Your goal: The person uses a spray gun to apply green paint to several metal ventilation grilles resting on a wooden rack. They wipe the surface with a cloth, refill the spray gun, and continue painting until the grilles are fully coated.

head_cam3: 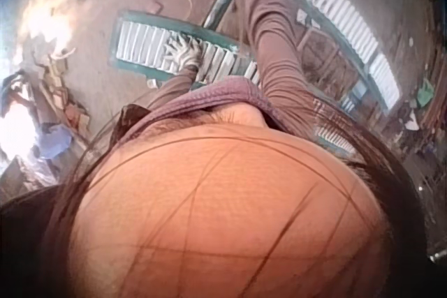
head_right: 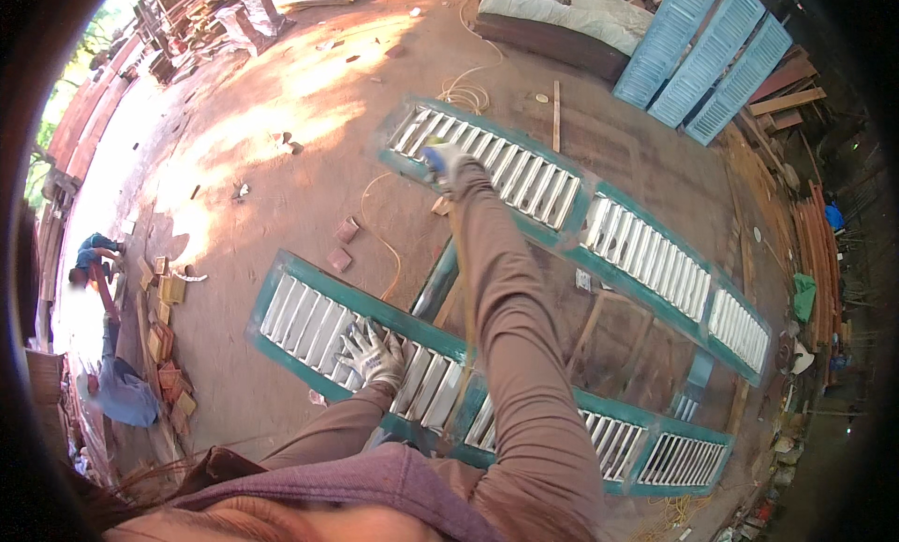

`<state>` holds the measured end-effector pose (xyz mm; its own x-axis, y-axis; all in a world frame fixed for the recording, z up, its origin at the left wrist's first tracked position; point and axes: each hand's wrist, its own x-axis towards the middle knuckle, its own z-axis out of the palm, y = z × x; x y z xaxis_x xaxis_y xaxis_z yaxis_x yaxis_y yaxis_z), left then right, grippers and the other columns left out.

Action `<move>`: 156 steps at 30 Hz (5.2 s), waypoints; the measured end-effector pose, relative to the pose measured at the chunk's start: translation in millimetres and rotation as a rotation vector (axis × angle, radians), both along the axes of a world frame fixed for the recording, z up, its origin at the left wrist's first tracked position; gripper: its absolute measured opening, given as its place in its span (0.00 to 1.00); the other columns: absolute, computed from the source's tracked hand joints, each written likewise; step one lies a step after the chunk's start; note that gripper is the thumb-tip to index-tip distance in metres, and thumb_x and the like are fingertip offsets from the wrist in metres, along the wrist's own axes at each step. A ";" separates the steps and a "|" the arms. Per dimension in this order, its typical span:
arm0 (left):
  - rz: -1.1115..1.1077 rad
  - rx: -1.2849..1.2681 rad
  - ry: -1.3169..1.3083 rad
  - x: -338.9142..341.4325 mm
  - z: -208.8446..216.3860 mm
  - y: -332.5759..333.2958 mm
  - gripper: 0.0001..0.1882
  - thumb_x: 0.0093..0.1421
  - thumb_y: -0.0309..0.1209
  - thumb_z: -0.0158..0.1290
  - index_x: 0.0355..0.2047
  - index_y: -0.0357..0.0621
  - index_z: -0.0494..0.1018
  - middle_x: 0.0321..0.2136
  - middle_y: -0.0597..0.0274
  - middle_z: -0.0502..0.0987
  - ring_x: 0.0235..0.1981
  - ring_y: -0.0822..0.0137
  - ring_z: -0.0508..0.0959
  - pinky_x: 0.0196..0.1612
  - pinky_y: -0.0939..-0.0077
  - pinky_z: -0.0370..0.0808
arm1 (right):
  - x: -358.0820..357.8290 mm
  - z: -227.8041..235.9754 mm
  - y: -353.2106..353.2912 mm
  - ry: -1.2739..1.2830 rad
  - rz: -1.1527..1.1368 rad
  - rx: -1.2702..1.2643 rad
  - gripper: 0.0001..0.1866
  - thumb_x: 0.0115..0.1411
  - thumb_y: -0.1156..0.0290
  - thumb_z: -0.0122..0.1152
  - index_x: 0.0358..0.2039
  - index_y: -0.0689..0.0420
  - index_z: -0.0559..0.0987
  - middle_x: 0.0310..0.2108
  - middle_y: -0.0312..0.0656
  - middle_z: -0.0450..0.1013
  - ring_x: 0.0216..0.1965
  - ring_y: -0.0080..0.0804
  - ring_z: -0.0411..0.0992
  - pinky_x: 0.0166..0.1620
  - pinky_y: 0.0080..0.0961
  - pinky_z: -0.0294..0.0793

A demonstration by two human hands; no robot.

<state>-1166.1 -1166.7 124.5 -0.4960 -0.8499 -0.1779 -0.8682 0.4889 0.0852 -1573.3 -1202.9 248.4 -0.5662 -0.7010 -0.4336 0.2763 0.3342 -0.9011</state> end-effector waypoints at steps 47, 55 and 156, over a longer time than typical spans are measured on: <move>-0.357 -0.130 0.016 -90.4 -2.3 363.4 0.28 0.65 0.47 0.40 0.63 0.54 0.62 0.67 0.53 0.54 0.68 0.45 0.51 0.66 0.35 0.37 | 64.1 -31.4 919.3 0.004 -0.803 0.338 0.19 0.58 0.54 0.63 0.42 0.56 0.78 0.29 0.37 0.73 0.23 0.30 0.71 0.24 0.28 0.72; -0.385 -0.148 -0.010 -88.2 0.5 357.0 0.27 0.65 0.47 0.39 0.61 0.52 0.65 0.67 0.54 0.56 0.68 0.47 0.50 0.67 0.38 0.37 | 86.0 -41.2 1058.1 -0.097 -1.140 0.391 0.14 0.62 0.56 0.53 0.26 0.51 0.73 0.14 0.37 0.65 0.12 0.31 0.64 0.15 0.29 0.61; -0.037 0.263 0.730 393.1 92.5 232.0 0.21 0.52 0.42 0.55 0.39 0.37 0.73 0.36 0.41 0.76 0.42 0.44 0.75 0.46 0.54 0.72 | 523.0 14.9 395.5 0.346 0.736 0.297 0.13 0.65 0.66 0.56 0.48 0.56 0.74 0.31 0.33 0.70 0.30 0.19 0.67 0.32 0.21 0.68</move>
